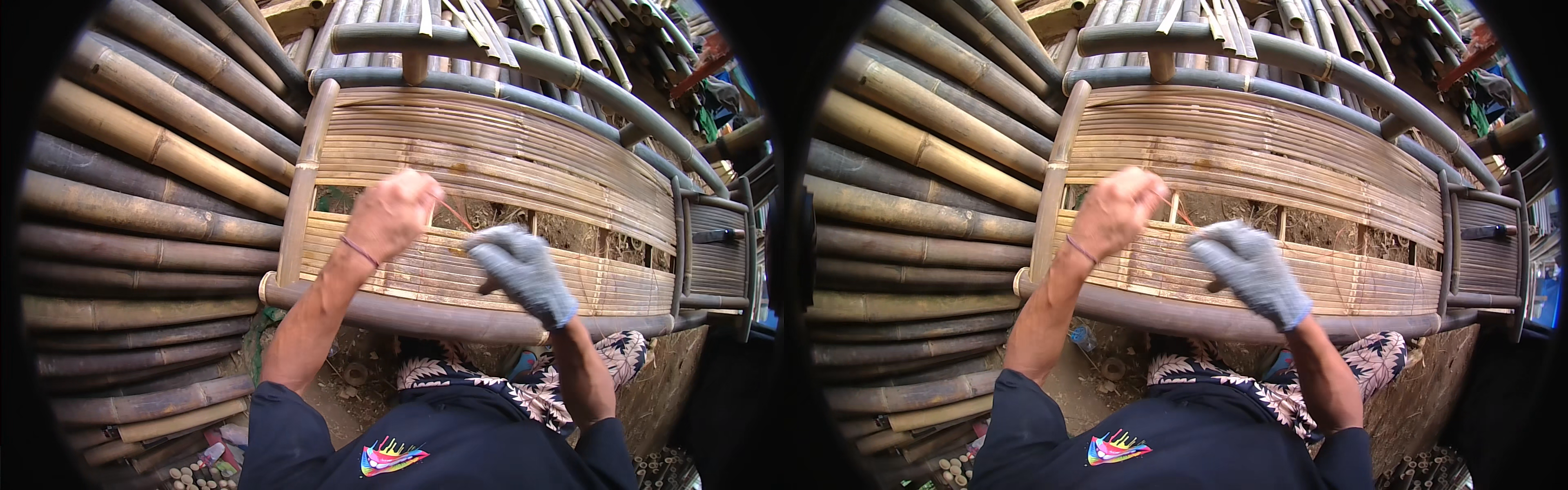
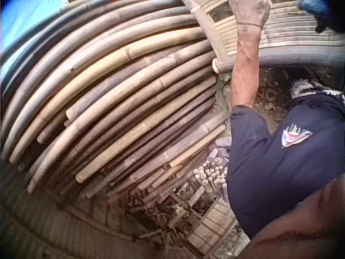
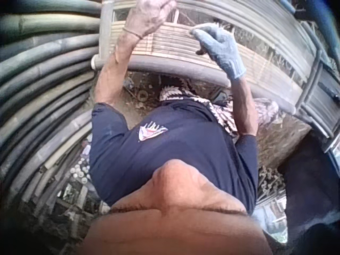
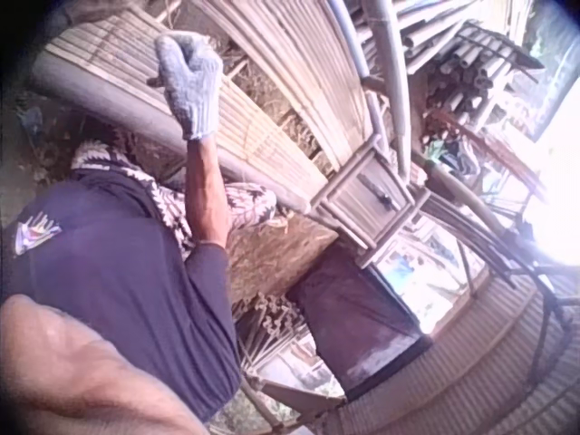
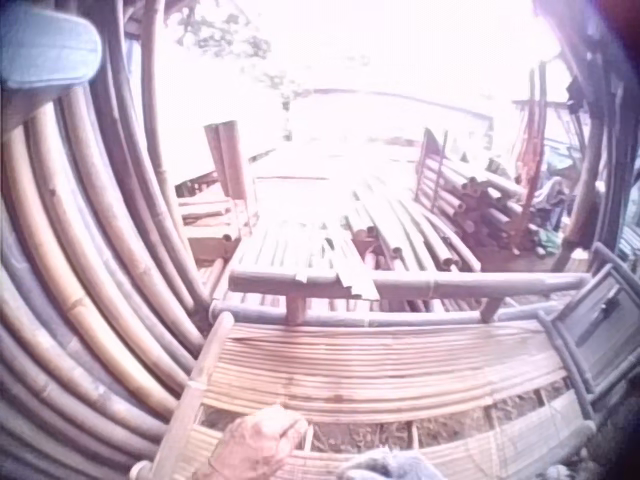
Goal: The person weaves a bamboo frame by hand, pulling a length of fiber through gaps between bamboo slats and tying knots to secure them.
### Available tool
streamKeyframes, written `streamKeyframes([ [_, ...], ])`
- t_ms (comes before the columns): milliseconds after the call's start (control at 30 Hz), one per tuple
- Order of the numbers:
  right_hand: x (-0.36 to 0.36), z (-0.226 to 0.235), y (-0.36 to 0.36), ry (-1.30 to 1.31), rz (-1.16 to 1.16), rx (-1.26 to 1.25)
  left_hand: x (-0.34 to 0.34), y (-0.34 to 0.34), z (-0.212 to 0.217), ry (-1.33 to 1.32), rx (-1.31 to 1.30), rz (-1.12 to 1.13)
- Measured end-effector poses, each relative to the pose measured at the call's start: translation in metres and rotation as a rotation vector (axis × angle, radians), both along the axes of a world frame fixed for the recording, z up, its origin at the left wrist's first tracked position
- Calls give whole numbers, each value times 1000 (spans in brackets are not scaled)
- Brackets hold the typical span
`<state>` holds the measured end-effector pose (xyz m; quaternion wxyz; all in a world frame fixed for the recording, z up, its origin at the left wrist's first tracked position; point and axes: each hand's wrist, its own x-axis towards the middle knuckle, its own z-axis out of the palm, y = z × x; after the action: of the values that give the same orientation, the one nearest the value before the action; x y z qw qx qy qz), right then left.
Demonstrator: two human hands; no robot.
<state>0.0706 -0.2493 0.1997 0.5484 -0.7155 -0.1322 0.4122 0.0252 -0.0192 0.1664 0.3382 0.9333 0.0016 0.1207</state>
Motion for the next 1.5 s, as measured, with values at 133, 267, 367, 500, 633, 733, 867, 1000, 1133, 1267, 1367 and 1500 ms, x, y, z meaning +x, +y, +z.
streamKeyframes([
  [133,41,-10,-73,-259,-322,-90,-5,57,-103,-63,309,318],
  [267,85,-86,-145,-614,-584,-335,-25,-1,-159,-272,311,207],
  [367,83,-117,-130,-1082,-448,-420,-24,-9,-156,-131,279,238],
  [500,69,-120,-39,-1316,-40,-959,-23,-4,-164,-120,270,290],
  [633,59,-178,33,-1084,217,-843,-13,4,-163,208,290,242],
  [733,87,-223,57,-1109,740,-317,17,5,-133,609,77,230],
  [867,106,-227,74,-1031,890,41,45,21,-144,737,0,20],
  [1000,94,-202,60,-695,576,-105,41,26,-141,727,-138,117],
  [1133,53,-150,47,-840,40,-415,17,25,-115,587,-31,272],
  [1267,14,-121,42,-1209,-75,-164,0,31,-102,589,-602,125],
  [1367,-2,-119,51,-1097,-83,39,-4,21,-82,643,-823,-27],
  [1500,-9,-111,9,-482,77,249,-5,18,-74,698,-972,30],
])
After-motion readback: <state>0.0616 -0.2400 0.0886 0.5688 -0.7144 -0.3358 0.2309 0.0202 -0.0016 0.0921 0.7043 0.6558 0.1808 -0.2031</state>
